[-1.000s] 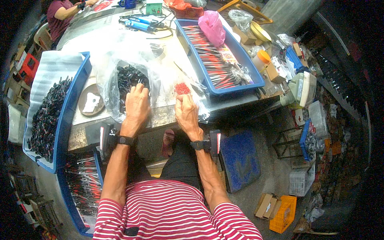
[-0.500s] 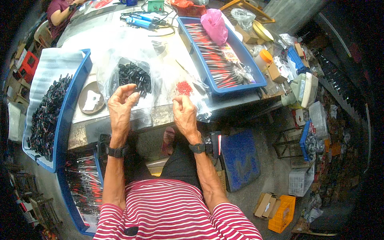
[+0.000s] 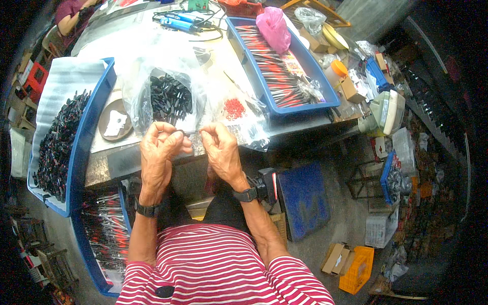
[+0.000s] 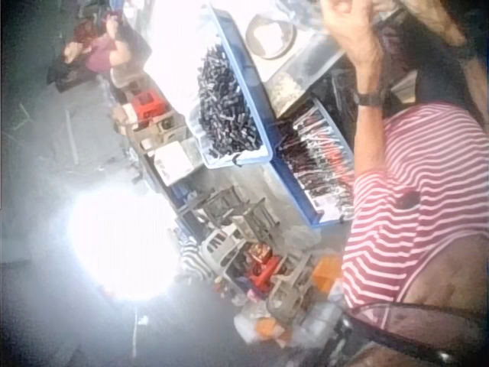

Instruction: The person repeatedly picks small black plastic pieces from a bag and red tips from a tray, then presses them together by hand. The assembled units are placed into a blue bin on the left. The process is repeated continuously across the clip.

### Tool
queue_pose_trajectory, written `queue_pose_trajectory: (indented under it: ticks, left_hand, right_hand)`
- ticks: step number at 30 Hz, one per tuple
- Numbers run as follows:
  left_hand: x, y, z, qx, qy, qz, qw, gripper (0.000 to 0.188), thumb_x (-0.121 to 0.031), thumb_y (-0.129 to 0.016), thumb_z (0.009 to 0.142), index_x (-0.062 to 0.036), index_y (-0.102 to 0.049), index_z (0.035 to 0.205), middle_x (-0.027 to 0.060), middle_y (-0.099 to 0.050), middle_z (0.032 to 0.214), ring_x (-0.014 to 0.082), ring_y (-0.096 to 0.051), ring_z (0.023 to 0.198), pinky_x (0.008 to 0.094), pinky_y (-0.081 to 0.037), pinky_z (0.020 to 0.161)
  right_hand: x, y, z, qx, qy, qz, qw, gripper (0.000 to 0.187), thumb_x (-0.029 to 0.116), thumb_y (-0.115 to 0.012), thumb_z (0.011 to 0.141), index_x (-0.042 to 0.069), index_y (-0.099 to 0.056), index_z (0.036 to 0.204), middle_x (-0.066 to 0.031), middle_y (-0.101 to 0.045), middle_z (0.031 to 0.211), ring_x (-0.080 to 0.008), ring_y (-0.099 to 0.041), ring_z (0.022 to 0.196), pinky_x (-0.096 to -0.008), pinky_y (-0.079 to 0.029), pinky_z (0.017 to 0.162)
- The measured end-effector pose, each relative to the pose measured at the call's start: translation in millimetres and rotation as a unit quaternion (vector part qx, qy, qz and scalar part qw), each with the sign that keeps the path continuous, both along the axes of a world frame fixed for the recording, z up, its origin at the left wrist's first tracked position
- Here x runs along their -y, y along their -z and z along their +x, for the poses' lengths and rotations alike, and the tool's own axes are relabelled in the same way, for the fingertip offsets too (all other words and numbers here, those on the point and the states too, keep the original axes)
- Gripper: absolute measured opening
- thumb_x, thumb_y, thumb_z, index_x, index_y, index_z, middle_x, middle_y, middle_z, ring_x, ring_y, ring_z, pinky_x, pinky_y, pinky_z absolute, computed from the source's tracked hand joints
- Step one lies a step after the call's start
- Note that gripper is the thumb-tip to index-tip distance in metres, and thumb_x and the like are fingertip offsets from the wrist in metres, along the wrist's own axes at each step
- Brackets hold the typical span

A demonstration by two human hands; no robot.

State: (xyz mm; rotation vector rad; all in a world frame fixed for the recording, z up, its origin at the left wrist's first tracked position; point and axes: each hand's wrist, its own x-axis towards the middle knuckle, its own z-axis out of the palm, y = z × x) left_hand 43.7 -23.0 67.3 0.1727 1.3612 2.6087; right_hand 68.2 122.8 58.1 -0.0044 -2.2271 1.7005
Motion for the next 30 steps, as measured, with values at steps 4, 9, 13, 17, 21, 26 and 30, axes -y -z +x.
queue_pose_trajectory:
  ticks: [4, 9, 13, 17, 21, 26, 30]
  left_hand:
    - [-2, 3, 10, 0.017, 0.008, 0.004, 1.0, 0.019, -0.007, -0.062, 0.085, -0.002, -0.048, 0.098, 0.013, -0.064, 0.079, 0.0165, -0.064, 0.067, 0.0288, -0.056, 0.063]
    - [-4, 2, 15, -0.008, -0.008, -0.012, 1.0, 0.018, -0.004, -0.061, 0.086, -0.002, -0.046, 0.096, 0.0122, -0.063, 0.078, 0.0147, -0.062, 0.063, 0.0258, -0.053, 0.058]
    - [0, 0, 20, -0.03, -0.004, -0.073, 0.997, 0.018, 0.002, -0.059, 0.086, -0.0013, -0.044, 0.094, 0.0098, -0.06, 0.076, 0.0111, -0.059, 0.062, 0.0212, -0.048, 0.055]
    - [1, 0, 26, -0.054, -0.011, -0.118, 0.992, 0.017, 0.002, -0.06, 0.085, -0.0017, -0.044, 0.093, 0.0054, -0.058, 0.073, 0.0064, -0.055, 0.059, 0.0184, -0.045, 0.053]
    - [-4, 1, 27, -0.114, -0.055, -0.165, 0.978, 0.014, 0.001, -0.059, 0.086, 0.0012, -0.052, 0.098, 0.0044, -0.061, 0.075, 0.0055, -0.056, 0.06, 0.018, -0.044, 0.052]
    - [-3, -2, 30, -0.198, -0.054, -0.266, 0.942, 0.021, 0.0, -0.058, 0.086, 0.0025, -0.06, 0.107, 0.0073, -0.065, 0.082, 0.0074, -0.059, 0.064, 0.021, -0.046, 0.054]
    - [-3, -5, 32, -0.219, -0.073, -0.291, 0.928, 0.021, -0.001, -0.059, 0.086, 0.0023, -0.062, 0.106, 0.0081, -0.065, 0.08, 0.0088, -0.059, 0.062, 0.0223, -0.047, 0.054]
  right_hand:
    - [3, -6, 8, 0.036, -0.04, -0.088, 0.995, 0.01, 0.01, -0.056, 0.091, 0.001, -0.059, 0.096, 0.0021, -0.055, 0.072, -0.0026, -0.046, 0.06, -0.0177, -0.036, 0.051]
    - [2, -9, 11, 0.042, -0.061, -0.138, 0.988, 0.011, 0.01, -0.056, 0.091, 0.001, -0.058, 0.097, 0.0011, -0.055, 0.073, -0.0031, -0.046, 0.059, -0.0171, -0.036, 0.051]
    - [1, -11, 14, 0.039, -0.068, -0.14, 0.987, 0.012, 0.01, -0.055, 0.092, 0.0, -0.058, 0.098, 0.0003, -0.056, 0.074, -0.0035, -0.047, 0.059, -0.0169, -0.037, 0.051]
    - [2, -12, 15, 0.04, -0.065, -0.134, 0.988, 0.013, 0.01, -0.055, 0.092, 0.0, -0.058, 0.098, -0.0003, -0.057, 0.074, -0.0038, -0.047, 0.059, -0.017, -0.037, 0.051]
    - [3, -13, 16, 0.031, -0.075, -0.136, 0.987, 0.013, 0.009, -0.054, 0.092, -0.001, -0.058, 0.1, -0.0008, -0.057, 0.074, -0.004, -0.048, 0.059, -0.0174, -0.038, 0.05]
    - [5, -13, 18, 0.007, -0.077, -0.157, 0.985, 0.013, 0.007, -0.055, 0.091, -0.002, -0.057, 0.1, -0.001, -0.057, 0.074, -0.0042, -0.048, 0.059, -0.018, -0.039, 0.05]
    - [4, -15, 19, 0.008, -0.08, -0.126, 0.989, 0.011, 0.004, -0.056, 0.09, -0.002, -0.057, 0.099, -0.0011, -0.057, 0.076, -0.0047, -0.051, 0.061, -0.0187, -0.042, 0.054]
